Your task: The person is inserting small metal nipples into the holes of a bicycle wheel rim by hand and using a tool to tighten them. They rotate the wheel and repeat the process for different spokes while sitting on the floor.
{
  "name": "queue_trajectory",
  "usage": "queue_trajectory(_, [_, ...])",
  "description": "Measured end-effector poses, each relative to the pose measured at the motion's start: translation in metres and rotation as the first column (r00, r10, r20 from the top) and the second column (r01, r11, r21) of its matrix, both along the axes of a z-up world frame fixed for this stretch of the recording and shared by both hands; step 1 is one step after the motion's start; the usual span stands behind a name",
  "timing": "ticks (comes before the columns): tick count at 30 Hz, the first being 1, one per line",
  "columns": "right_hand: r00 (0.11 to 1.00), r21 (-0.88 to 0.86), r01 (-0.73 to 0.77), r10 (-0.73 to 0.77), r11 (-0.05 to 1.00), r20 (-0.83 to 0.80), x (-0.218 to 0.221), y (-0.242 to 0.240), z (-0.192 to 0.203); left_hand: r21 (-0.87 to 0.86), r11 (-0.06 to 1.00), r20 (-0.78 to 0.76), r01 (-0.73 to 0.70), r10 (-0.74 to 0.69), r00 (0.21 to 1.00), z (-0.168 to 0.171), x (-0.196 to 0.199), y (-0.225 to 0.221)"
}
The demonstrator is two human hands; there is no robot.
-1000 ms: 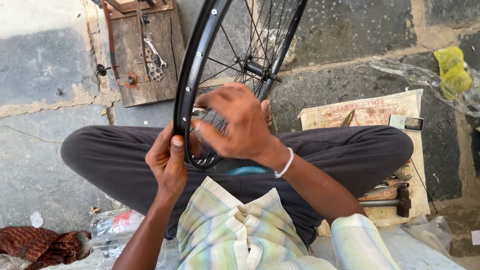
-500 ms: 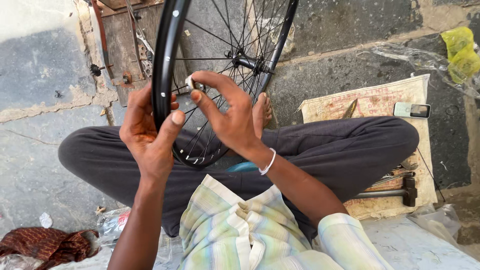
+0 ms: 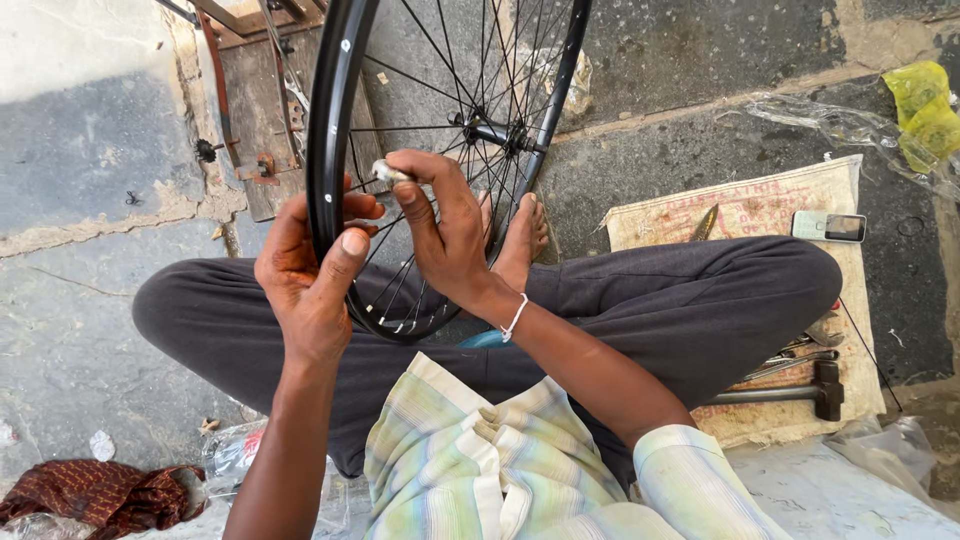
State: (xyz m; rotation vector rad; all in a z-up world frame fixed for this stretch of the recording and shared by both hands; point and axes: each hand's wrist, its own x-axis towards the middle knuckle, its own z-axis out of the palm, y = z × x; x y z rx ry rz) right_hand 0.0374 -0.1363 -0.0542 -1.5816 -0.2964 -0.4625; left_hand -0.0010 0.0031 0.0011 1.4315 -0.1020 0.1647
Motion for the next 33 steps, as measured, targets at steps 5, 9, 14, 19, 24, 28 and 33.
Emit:
queue_trajectory(5, [0.996,-0.181,0.002,0.013,0.983,0.083,0.006,-0.009,0.011,0.021,0.999,0.045,-0.041,0.040,0.998,-0.002,-0.001,-0.001])
queue_trajectory(9, [0.818,0.151,-0.557,0.571,0.816,-0.066,0.026,-0.028,0.029,-0.062,0.997,0.048,-0.049,0.052,0.997,-0.007,0.000,-0.002])
queue_trajectory(14, [0.591,0.128,-0.784,0.793,0.608,-0.149,0.051,-0.035,0.048,0.025,0.999,0.115,-0.041,0.037,0.993,-0.008,0.000,0.000])
queue_trajectory(19, [0.770,-0.034,-0.631,0.621,0.775,-0.150,0.033,-0.031,0.048,0.032,0.999,0.133,-0.013,0.008,0.991,-0.001,-0.002,-0.004])
queue_trajectory(24, [0.924,0.018,-0.379,0.379,0.925,-0.058,0.007,-0.031,0.041,0.029,0.999,0.049,0.038,-0.040,0.998,0.016,0.002,-0.008])
queue_trajectory(28, [0.984,0.060,-0.151,0.156,0.987,-0.090,-0.025,-0.034,0.010,-0.024,0.998,-0.033,0.053,-0.053,0.998,0.020,0.015,-0.003])
queue_trajectory(33, [0.892,0.230,-0.013,0.115,0.973,-0.436,-0.038,-0.054,-0.068,-0.029,0.998,-0.017,0.059,-0.059,0.998,0.015,0.023,0.001])
